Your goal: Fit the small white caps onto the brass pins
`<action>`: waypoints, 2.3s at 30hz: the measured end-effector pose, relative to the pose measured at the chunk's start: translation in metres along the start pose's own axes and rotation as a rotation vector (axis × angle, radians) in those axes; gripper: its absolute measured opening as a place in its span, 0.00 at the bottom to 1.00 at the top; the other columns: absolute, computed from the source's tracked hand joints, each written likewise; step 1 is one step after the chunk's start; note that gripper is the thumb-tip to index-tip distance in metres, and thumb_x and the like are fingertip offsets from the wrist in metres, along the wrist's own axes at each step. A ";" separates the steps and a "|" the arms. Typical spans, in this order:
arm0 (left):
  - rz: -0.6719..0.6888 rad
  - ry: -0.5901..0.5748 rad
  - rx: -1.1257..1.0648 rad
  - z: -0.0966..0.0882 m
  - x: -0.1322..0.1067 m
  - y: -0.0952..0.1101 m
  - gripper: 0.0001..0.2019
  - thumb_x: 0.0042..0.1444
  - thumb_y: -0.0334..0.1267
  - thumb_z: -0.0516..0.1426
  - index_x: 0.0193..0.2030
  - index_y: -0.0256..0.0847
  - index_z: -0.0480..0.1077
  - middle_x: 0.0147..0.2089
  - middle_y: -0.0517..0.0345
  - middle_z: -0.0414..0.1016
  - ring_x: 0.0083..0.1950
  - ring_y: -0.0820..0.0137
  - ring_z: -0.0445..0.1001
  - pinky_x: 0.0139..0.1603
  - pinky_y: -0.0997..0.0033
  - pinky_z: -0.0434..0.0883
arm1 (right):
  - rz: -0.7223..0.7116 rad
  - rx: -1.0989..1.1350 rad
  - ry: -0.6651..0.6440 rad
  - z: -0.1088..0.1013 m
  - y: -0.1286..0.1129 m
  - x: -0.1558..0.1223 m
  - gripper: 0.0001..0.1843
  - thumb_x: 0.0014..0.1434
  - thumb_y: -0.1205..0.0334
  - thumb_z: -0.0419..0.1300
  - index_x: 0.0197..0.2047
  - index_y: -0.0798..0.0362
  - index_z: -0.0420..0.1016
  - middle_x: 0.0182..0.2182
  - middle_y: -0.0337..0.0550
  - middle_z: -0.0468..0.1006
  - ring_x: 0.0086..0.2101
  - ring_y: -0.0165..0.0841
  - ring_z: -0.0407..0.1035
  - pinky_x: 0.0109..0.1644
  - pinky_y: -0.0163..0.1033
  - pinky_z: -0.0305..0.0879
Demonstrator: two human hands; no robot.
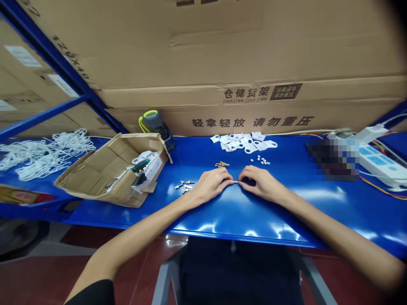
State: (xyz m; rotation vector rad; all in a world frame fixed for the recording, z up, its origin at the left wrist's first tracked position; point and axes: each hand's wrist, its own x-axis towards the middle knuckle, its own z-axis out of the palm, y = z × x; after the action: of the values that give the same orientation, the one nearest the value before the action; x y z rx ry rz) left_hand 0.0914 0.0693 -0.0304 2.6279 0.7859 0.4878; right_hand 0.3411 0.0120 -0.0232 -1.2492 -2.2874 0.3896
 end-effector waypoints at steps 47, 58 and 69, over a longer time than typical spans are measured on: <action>-0.205 -0.173 0.118 -0.041 -0.003 0.020 0.10 0.70 0.40 0.59 0.48 0.44 0.83 0.48 0.52 0.84 0.49 0.60 0.81 0.49 0.66 0.72 | -0.088 -0.272 0.076 0.001 -0.005 -0.004 0.16 0.75 0.61 0.52 0.58 0.53 0.77 0.44 0.51 0.79 0.44 0.44 0.73 0.48 0.49 0.68; -0.152 -0.193 0.006 -0.026 0.014 0.031 0.10 0.68 0.44 0.62 0.45 0.44 0.84 0.47 0.54 0.84 0.49 0.61 0.80 0.49 0.68 0.71 | -0.123 -0.146 0.036 0.018 -0.004 -0.004 0.14 0.75 0.56 0.56 0.49 0.52 0.82 0.40 0.48 0.79 0.41 0.40 0.73 0.45 0.44 0.66; -0.084 -0.150 -0.191 -0.018 0.010 0.016 0.11 0.68 0.45 0.62 0.48 0.45 0.84 0.45 0.54 0.83 0.48 0.64 0.79 0.49 0.69 0.70 | -0.085 -0.174 0.063 0.020 -0.006 -0.005 0.17 0.75 0.53 0.55 0.42 0.49 0.83 0.35 0.45 0.81 0.37 0.38 0.73 0.42 0.44 0.61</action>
State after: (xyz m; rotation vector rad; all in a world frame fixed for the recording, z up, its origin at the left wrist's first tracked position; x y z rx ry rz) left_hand 0.0991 0.0668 -0.0055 2.4128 0.7584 0.3210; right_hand 0.3284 0.0042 -0.0390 -1.2230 -2.3514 0.1215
